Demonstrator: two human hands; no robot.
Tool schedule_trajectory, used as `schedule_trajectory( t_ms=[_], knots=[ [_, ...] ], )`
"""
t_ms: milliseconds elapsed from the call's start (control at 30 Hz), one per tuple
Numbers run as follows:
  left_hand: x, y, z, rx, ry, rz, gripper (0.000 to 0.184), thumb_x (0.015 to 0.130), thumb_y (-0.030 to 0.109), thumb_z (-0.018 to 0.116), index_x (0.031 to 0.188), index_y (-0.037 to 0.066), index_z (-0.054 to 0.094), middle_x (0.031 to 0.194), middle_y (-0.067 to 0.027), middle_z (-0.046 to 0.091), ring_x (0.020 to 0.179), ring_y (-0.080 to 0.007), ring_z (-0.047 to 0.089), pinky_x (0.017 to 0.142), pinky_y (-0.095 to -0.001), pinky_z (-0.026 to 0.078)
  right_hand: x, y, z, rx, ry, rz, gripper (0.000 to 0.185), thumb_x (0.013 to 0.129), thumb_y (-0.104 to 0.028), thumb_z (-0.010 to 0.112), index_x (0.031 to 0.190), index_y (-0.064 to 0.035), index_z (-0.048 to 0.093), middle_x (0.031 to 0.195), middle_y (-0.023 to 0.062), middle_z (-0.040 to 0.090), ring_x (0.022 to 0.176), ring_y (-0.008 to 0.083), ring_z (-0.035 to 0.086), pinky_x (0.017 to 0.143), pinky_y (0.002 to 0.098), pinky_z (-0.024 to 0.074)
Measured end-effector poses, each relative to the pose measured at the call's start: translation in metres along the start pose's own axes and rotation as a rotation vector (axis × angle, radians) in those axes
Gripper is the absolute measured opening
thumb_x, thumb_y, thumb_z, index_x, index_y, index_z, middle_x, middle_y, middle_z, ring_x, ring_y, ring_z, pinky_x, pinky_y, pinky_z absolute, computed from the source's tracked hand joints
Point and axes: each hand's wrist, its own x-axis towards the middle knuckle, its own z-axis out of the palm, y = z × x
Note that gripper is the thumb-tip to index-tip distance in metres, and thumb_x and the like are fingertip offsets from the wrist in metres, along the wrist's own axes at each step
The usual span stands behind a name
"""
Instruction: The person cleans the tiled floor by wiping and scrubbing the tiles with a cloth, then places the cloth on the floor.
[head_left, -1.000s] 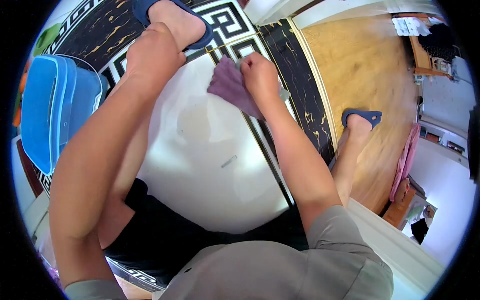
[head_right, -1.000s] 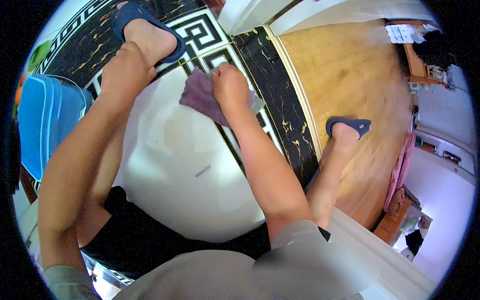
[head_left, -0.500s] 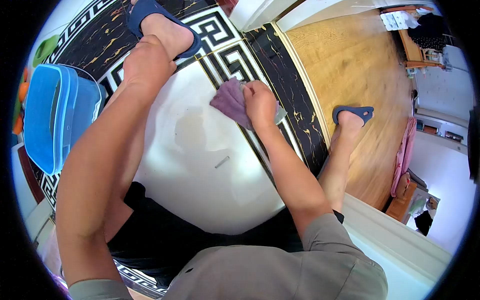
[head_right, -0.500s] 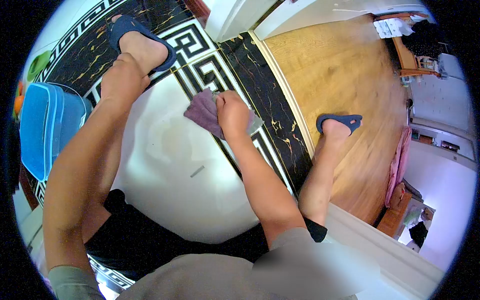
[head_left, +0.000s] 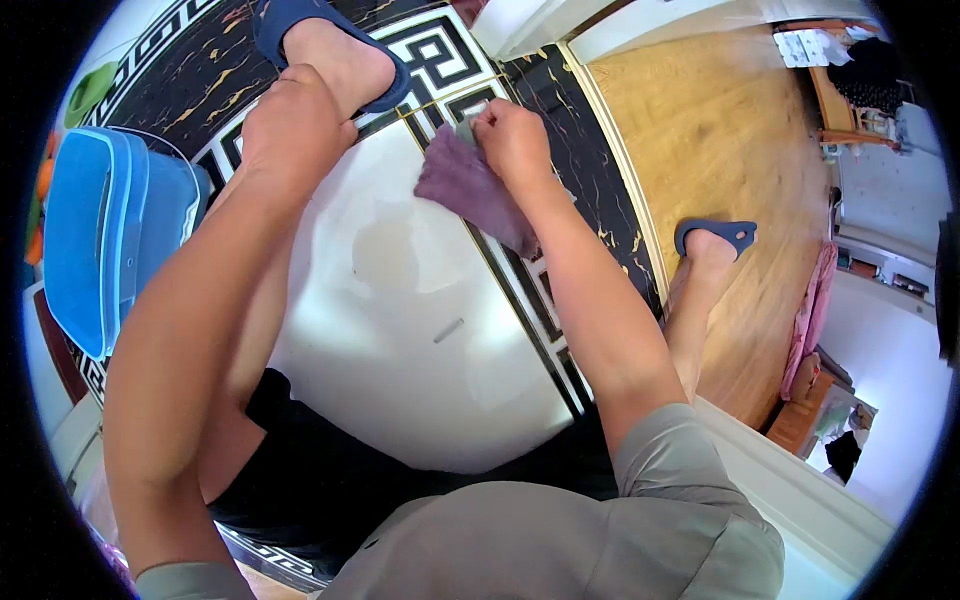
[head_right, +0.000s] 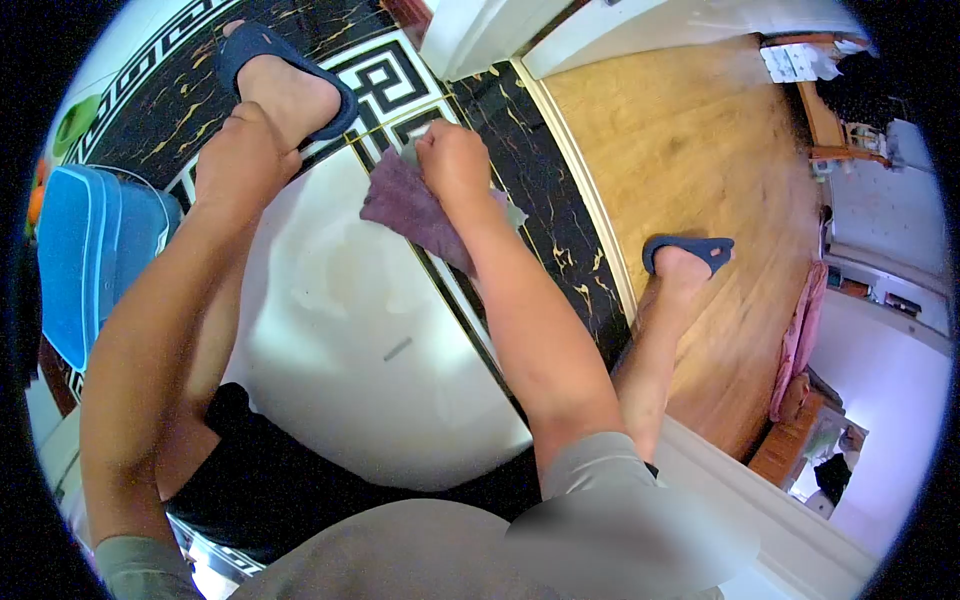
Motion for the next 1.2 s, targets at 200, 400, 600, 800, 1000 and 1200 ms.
schedule_trajectory(
  t_ms=[200,400,600,800,1000,1200],
  knots=[
    [0.001,0.0,0.002,-0.007,-0.048,-0.017,0.078,0.076,0.037,0.08,0.123,-0.017,0.049,0.1,-0.02,0.07,0.089,-0.025,0.074,0.068,-0.0336,0.061,0.016,-0.004,0.01,-0.053,0.037,-0.116,0.014,0.083,-0.017,0.067,0.08,-0.0038,0.069,0.081,0.0239,0.069,0.078,0.0451,0.067,0.072,0.0531,0.054],
    [-0.002,-0.004,0.008,-0.099,0.085,0.013,0.058,0.076,0.03,0.077,0.108,-0.012,0.052,0.095,-0.0241,0.07,0.084,-0.0334,0.074,0.072,-0.0391,0.062,0.004,-0.001,0.003,-0.094,-0.045,-0.014,0.014,0.082,-0.018,0.07,0.08,-0.004,0.068,0.082,0.0232,0.07,0.08,0.044,0.068,0.074,0.0523,0.0544],
    [-0.002,-0.003,0.005,-0.108,0.032,0.007,0.06,0.078,0.034,0.078,0.108,-0.011,0.051,0.095,-0.0243,0.07,0.086,-0.0337,0.074,0.075,-0.0396,0.061,0.015,-0.004,0.011,-0.093,-0.021,-0.008,0.013,0.083,-0.016,0.066,0.081,-0.0045,0.071,0.084,0.0237,0.07,0.081,0.0441,0.068,0.077,0.0522,0.0543],
    [-0.003,0.002,-0.001,-0.031,-0.003,-0.011,0.075,0.076,0.037,0.08,0.121,-0.015,0.051,0.097,-0.0185,0.071,0.089,-0.0271,0.074,0.072,-0.0325,0.061,0.025,-0.011,0.015,-0.095,0.023,0.024,0.015,0.082,-0.017,0.064,0.083,-0.0049,0.073,0.089,0.0241,0.071,0.084,0.0437,0.069,0.079,0.0514,0.0545],
    [-0.002,-0.003,0.003,-0.111,0.045,0.008,0.064,0.077,0.031,0.08,0.113,-0.013,0.051,0.099,-0.0246,0.069,0.09,-0.0344,0.073,0.076,-0.0392,0.061,0.016,-0.005,0.009,-0.067,0.01,-0.023,0.015,0.082,-0.017,0.066,0.083,-0.0027,0.069,0.084,0.0251,0.069,0.083,0.0455,0.068,0.077,0.053,0.0538],
    [-0.001,-0.001,-0.004,-0.074,-0.068,-0.021,0.08,0.077,0.037,0.079,0.125,-0.017,0.047,0.103,-0.0223,0.069,0.094,-0.028,0.073,0.076,-0.0354,0.061,0.008,-0.006,0.028,-0.039,0.257,-0.124,0.012,0.086,-0.014,0.067,0.079,-0.0031,0.064,0.082,0.0207,0.068,0.079,0.0423,0.066,0.071,0.0517,0.0514]
  ],
)
